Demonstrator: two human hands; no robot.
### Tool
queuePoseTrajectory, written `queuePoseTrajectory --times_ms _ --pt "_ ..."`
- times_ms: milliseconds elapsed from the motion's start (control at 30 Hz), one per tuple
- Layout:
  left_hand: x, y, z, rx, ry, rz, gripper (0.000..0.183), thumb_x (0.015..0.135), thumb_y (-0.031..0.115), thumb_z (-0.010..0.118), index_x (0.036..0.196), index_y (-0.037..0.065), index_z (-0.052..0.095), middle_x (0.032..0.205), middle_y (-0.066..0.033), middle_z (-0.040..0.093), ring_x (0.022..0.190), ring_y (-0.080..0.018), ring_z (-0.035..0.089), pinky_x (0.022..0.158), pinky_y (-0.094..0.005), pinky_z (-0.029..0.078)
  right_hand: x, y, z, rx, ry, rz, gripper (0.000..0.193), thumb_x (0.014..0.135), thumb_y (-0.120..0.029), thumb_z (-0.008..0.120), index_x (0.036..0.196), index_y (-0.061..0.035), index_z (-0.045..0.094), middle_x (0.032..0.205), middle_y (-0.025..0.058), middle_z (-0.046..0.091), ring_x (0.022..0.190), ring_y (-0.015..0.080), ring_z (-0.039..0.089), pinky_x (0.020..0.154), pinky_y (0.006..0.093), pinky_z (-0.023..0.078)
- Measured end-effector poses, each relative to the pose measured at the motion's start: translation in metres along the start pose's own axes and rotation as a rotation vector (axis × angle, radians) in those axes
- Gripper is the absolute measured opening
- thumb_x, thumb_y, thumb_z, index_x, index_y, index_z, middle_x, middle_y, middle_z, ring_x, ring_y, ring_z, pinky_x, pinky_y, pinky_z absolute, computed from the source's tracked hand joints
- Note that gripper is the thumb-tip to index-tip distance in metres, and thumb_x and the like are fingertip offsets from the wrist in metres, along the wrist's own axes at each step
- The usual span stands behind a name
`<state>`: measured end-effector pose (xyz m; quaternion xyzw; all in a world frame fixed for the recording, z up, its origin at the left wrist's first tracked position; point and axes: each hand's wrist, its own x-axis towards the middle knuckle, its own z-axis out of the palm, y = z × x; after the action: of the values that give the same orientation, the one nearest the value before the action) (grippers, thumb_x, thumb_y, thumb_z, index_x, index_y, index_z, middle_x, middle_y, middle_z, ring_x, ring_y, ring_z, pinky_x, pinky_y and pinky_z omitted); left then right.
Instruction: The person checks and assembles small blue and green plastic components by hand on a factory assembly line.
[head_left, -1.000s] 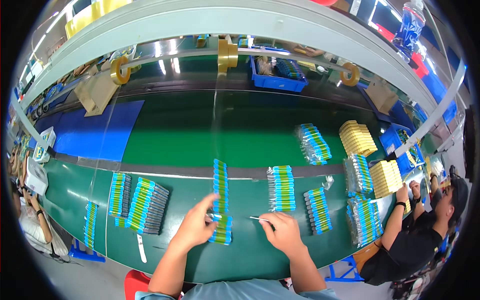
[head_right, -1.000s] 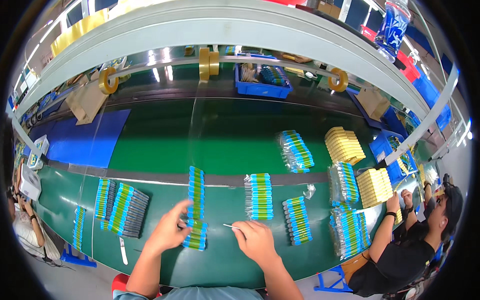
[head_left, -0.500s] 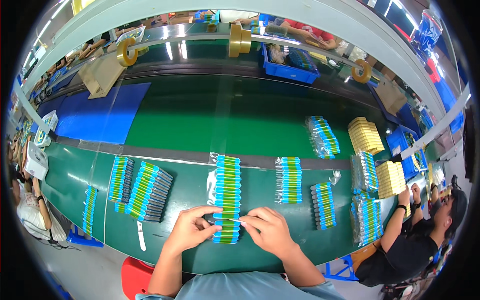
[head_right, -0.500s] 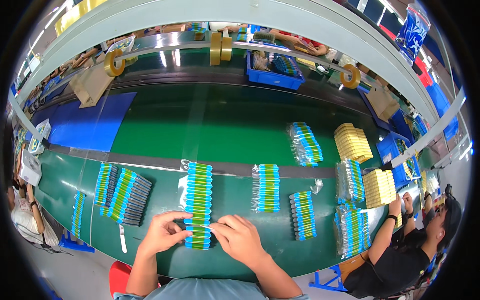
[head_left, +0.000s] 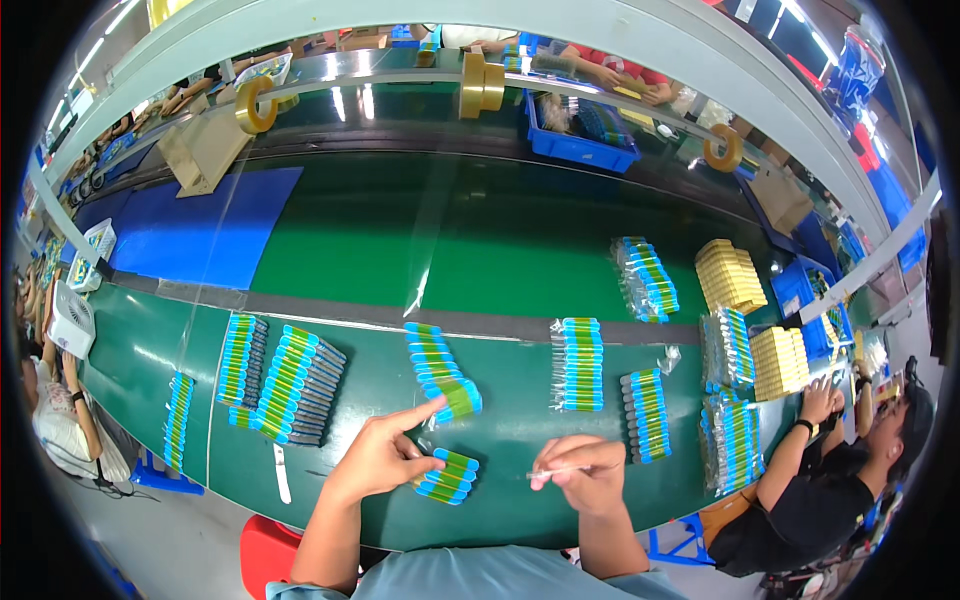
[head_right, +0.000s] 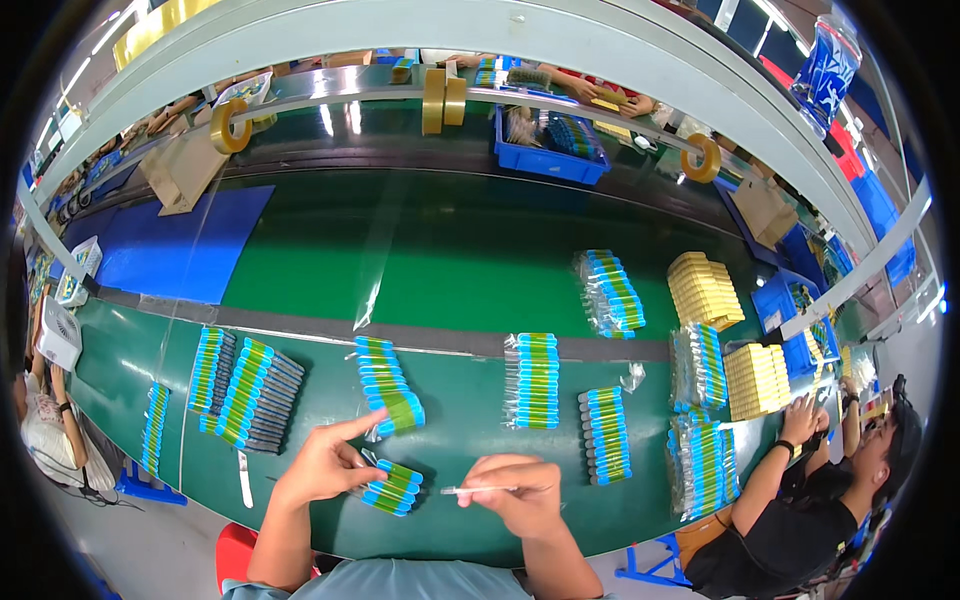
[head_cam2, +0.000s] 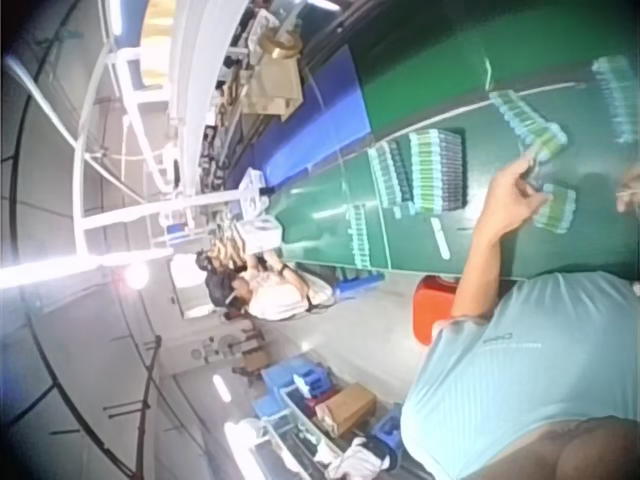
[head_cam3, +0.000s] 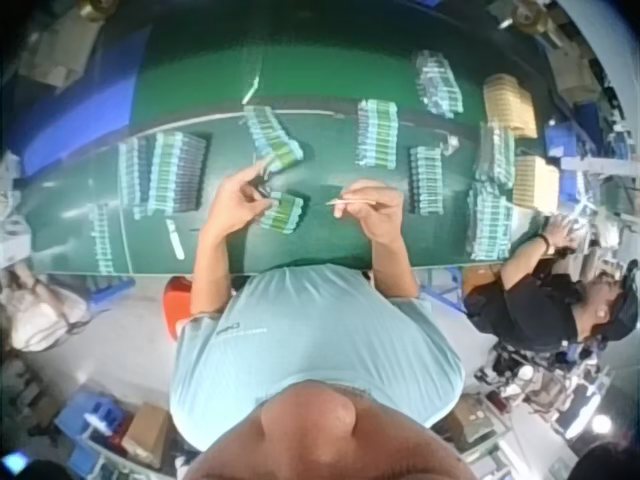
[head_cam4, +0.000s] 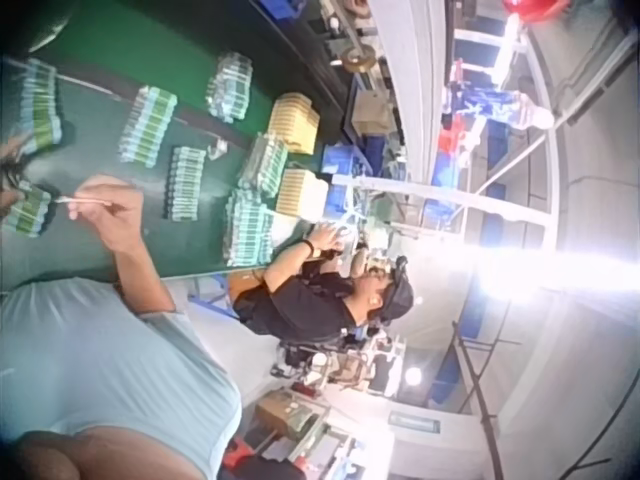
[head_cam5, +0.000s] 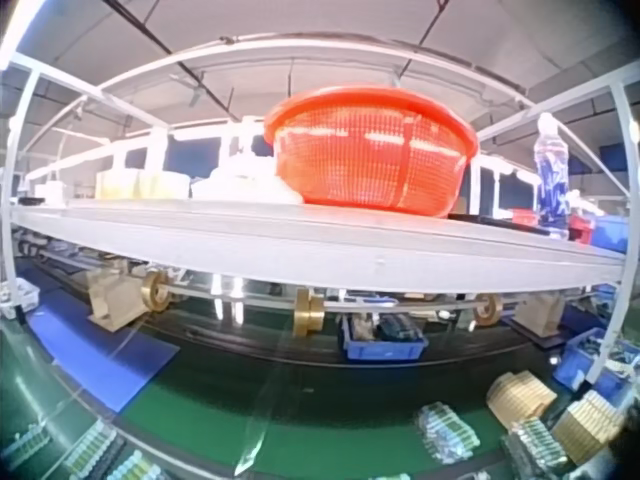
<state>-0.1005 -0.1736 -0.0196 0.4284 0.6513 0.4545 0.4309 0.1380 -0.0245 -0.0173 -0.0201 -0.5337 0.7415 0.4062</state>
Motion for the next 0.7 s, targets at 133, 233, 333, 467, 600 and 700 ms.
queuePoseTrajectory --times_ms 133,233,333,467,600,700 --pt "0.014 -0.003 0.007 -0.188 -0.051 -0.027 0.096 0.075 -0.016 0.075 0.158 0.006 0.031 0.154 -0.0246 0.041 0.072 -0.0108 0.071 0.057 -0.0247 0.056 -0.014 -0.002 -0.018 -0.035 0.163 0.282 0.017 0.099 0.001 0.054 0.113 0.0087 0.059 0.090 0.0243 0.072 0.069 0.0253 0.072 0.061 0.0325 0.057" --pt "0.027 -0.019 0.026 -0.477 0.108 0.142 0.098 0.076 -0.018 0.072 0.159 0.002 0.024 0.159 -0.0287 0.030 0.078 -0.0142 0.073 0.058 -0.0254 0.058 -0.030 0.025 -0.031 -0.204 0.180 0.406 0.017 0.103 -0.006 0.052 0.116 0.0024 0.045 0.098 0.0218 0.070 0.086 0.0255 0.070 0.077 0.0365 0.056" --pt "0.031 -0.023 0.047 -0.587 0.138 0.167 0.096 0.079 -0.019 0.070 0.159 0.003 0.022 0.161 -0.0278 0.024 0.078 -0.0154 0.074 0.060 -0.0260 0.060 -0.041 0.047 -0.007 -0.536 0.162 0.266 0.026 0.097 -0.006 0.064 0.102 -0.0055 0.038 0.111 0.0194 0.062 0.102 0.0242 0.064 0.088 0.0397 0.051" --pt "0.038 -0.032 0.053 -0.680 -0.153 0.252 0.105 0.075 0.003 0.087 0.157 -0.002 0.022 0.160 -0.0240 0.030 0.098 -0.0222 0.073 0.073 -0.0344 0.062 -0.050 0.057 -0.010 -0.431 0.255 0.205 0.039 0.091 0.002 0.069 0.098 -0.0087 0.032 0.098 0.0097 0.056 0.085 0.0111 0.055 0.074 0.0304 0.047" --pt "0.031 -0.024 0.027 0.144 0.082 0.248 0.070 0.073 0.033 0.090 0.134 0.010 0.065 0.113 -0.0084 0.063 0.097 -0.0218 0.062 0.084 -0.0389 0.051 -0.008 0.015 -0.044 -0.531 0.389 0.078 0.042 0.089 0.011 0.066 0.099 -0.0087 0.030 0.088 0.0056 0.054 0.076 0.0062 0.052 0.064 0.0233 0.044" --pt "0.025 -0.012 0.025 0.647 0.290 0.141 0.025 0.077 0.028 0.084 0.096 0.013 0.078 0.090 -0.0050 0.054 0.092 -0.0257 0.050 0.086 -0.0392 0.034 0.037 -0.002 -0.078 -0.648 0.550 0.110 0.042 0.088 0.010 0.068 0.101 -0.0063 0.032 0.088 0.0088 0.058 0.082 0.0103 0.062 0.070 0.0259 0.052"
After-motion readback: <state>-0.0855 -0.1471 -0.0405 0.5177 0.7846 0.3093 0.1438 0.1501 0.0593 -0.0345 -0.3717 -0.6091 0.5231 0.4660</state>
